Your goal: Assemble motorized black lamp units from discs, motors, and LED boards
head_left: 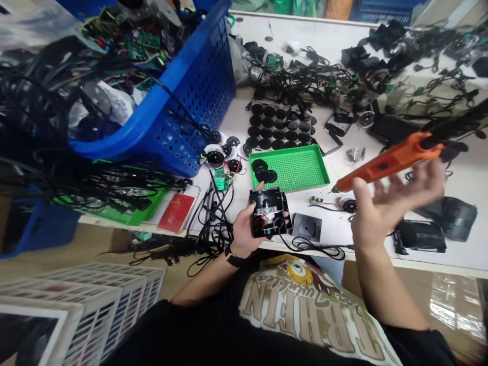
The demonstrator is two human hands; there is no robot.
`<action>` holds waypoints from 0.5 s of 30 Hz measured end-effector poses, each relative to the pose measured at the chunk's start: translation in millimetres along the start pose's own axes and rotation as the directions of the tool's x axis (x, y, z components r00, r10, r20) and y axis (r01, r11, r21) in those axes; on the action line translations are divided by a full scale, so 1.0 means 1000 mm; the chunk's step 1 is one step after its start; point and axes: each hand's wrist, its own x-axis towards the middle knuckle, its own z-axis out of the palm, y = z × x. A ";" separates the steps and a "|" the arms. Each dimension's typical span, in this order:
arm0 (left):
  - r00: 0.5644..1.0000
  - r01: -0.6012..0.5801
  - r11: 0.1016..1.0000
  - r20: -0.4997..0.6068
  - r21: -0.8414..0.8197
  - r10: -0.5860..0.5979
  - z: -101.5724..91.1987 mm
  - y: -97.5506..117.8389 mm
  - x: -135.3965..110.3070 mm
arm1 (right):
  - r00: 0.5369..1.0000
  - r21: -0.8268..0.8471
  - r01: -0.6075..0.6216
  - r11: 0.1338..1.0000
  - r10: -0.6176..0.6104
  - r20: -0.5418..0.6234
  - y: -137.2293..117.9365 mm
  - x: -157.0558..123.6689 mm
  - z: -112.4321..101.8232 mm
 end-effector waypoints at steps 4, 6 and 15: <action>0.999 -0.003 1.000 -0.039 -0.031 0.002 -0.003 0.003 0.000 | 0.999 0.030 0.029 0.999 -0.028 -0.022 0.015 0.027 0.029; 0.999 -0.004 0.999 -0.049 -0.043 0.002 -0.004 0.003 0.001 | 0.999 0.078 0.032 0.996 -0.033 0.014 0.022 0.037 0.036; 0.999 -0.041 0.999 -0.016 -0.031 0.040 -0.004 0.004 -0.002 | 0.994 0.164 0.080 0.983 -0.091 0.061 0.027 0.026 0.062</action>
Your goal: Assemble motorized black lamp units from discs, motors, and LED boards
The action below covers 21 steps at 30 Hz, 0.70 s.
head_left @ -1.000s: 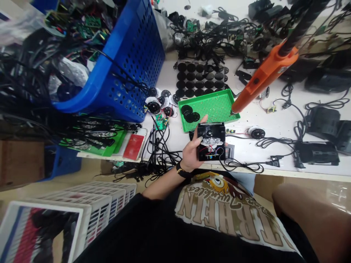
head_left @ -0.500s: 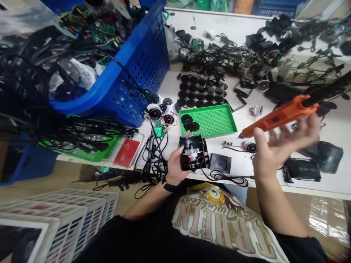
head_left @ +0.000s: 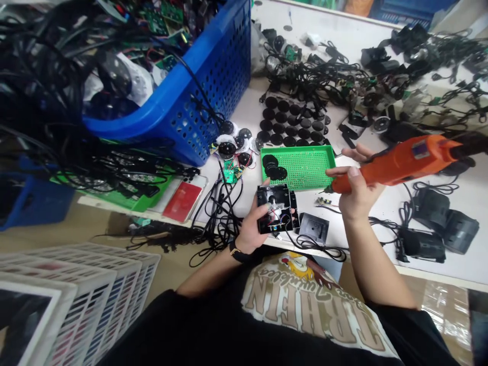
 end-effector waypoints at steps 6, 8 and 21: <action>0.999 0.011 0.997 0.045 0.077 -0.015 -0.005 -0.004 -0.005 | 0.998 -0.015 0.020 1.000 -0.020 -0.055 -0.012 -0.011 -0.011; 0.999 0.011 0.997 0.047 0.080 -0.015 -0.005 -0.006 -0.004 | 0.995 -0.024 0.019 1.000 -0.021 -0.096 -0.013 -0.011 -0.017; 0.993 -0.050 0.978 -0.095 0.201 0.071 0.010 -0.014 0.000 | 0.986 -0.098 -0.028 0.995 0.012 -0.166 -0.005 -0.014 -0.047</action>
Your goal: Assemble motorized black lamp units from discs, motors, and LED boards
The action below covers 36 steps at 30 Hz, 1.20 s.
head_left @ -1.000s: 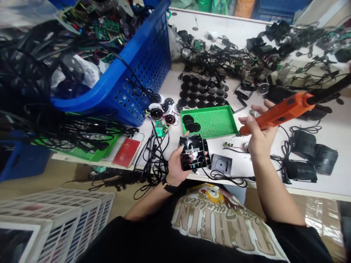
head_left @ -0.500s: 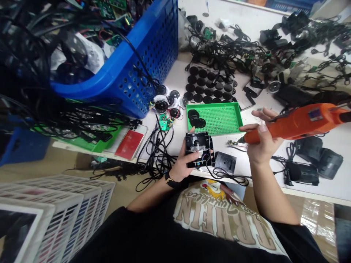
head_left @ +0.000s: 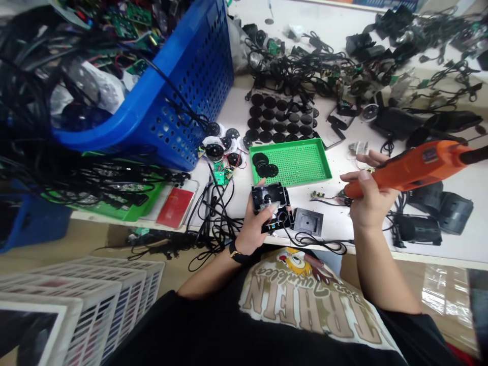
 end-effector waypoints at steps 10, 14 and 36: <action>0.997 0.006 1.000 0.071 -0.019 -0.005 0.001 0.000 -0.005 | 0.877 -0.185 0.480 0.857 -0.474 0.082 -0.005 -0.044 -0.013; 0.990 -0.049 0.998 0.132 0.028 0.045 0.007 -0.001 -0.013 | 0.891 -0.089 0.048 0.995 -0.002 0.453 -0.015 -0.081 0.005; 0.973 -0.194 0.970 0.153 0.144 0.172 0.011 -0.020 -0.025 | 0.645 0.111 -0.607 0.787 0.406 0.647 -0.031 -0.110 0.018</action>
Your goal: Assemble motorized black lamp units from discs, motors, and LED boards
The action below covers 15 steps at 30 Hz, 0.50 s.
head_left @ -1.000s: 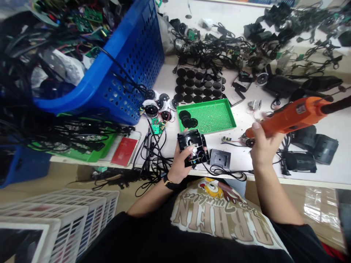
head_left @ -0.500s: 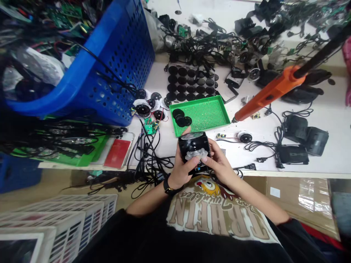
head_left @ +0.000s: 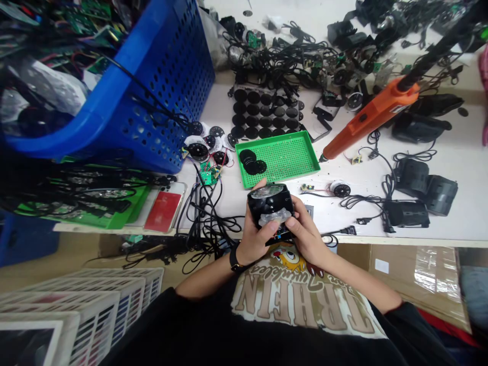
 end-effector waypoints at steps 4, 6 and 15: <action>0.999 0.015 1.000 -0.037 0.003 -0.015 0.002 0.001 -0.001 | 1.000 -0.040 -0.003 0.999 0.003 0.015 0.002 0.001 -0.001; 0.998 0.051 0.999 -0.045 -0.017 -0.052 0.005 0.004 0.001 | 0.999 -0.060 -0.027 0.998 0.028 0.019 0.002 0.002 -0.002; 0.991 0.076 0.977 -0.097 -0.199 -0.097 -0.014 0.020 0.022 | 0.786 -0.545 0.358 0.758 -0.559 -0.262 -0.012 0.002 -0.049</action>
